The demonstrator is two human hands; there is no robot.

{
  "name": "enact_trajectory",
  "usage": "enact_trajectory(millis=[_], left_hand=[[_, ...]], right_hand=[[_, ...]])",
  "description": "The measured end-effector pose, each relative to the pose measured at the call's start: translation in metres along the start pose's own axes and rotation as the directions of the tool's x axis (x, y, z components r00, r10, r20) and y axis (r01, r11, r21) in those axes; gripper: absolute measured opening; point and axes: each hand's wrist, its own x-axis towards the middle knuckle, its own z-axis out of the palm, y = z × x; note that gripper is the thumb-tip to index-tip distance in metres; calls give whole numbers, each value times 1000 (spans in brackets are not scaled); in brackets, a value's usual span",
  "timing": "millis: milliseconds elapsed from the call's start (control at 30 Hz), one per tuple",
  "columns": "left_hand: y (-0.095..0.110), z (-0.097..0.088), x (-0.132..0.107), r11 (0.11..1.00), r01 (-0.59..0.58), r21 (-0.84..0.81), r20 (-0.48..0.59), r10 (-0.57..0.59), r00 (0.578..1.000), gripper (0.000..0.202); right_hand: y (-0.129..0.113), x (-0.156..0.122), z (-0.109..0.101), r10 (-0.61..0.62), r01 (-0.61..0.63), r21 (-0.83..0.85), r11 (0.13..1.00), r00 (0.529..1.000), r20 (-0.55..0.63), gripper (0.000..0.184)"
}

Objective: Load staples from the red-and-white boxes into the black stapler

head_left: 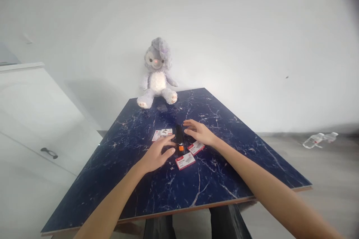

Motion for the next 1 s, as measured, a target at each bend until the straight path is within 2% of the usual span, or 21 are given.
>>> enact_trajectory(millis=[67, 133, 167, 267, 367, 467, 533, 633, 700, 767, 900, 967, 1000], left_hand=[[-9, -4, 3, 994, 24, 109, -134, -9, 991, 45], [-23, -10, 6, 968, 116, 223, -272, -53, 961, 42], [-32, -13, 7, 950, 155, 271, -296, -71, 953, 44], [-53, -19, 5, 923, 181, 339, -225, -107, 968, 52], [-59, -21, 1, 926, 146, 348, -125, -109, 986, 53], [-52, -24, -1, 939, 117, 322, -72, -99, 992, 45], [-43, -28, -2, 949, 122, 289, -52, -112, 992, 46], [-29, -28, -4, 966, 175, 192, -18, -175, 984, 71], [-19, -21, -4, 976, 187, 115, 34, -192, 981, 82], [-11, -11, -2, 984, 163, 73, 64, -168, 984, 76], [-5, 4, 3, 992, 71, 100, 17, -73, 997, 53], [-5, 1, 3, 993, 9, 121, -15, -7, 1000, 46], [-4, -1, 2, 992, -27, 124, -28, 31, 999, 41]], right_hand=[[2, -4, -1, -33, 36, -77, 996, 999, 39, 48], [1, -9, 0, -60, 73, -119, 990, 992, 112, 57], [0, -11, 1, -75, 95, -138, 986, 987, 142, 63], [-6, -17, 4, -88, 122, -164, 979, 975, 202, 82], [-10, -20, 5, -62, 104, -155, 983, 966, 251, 102], [-10, -21, 5, -45, 82, -134, 988, 965, 257, 108], [-9, -21, 4, -52, 87, -129, 988, 966, 253, 108], [-6, -19, 3, -68, 117, -170, 978, 960, 271, 108], [-3, -17, 2, -72, 132, -198, 971, 955, 287, 109], [1, -15, 3, -84, 152, -211, 966, 951, 298, 109], [5, -15, 3, -119, 192, -220, 956, 945, 305, 106], [4, -14, 3, -131, 200, -217, 955, 947, 293, 93], [3, -13, 2, -137, 201, -221, 954, 953, 271, 80]])
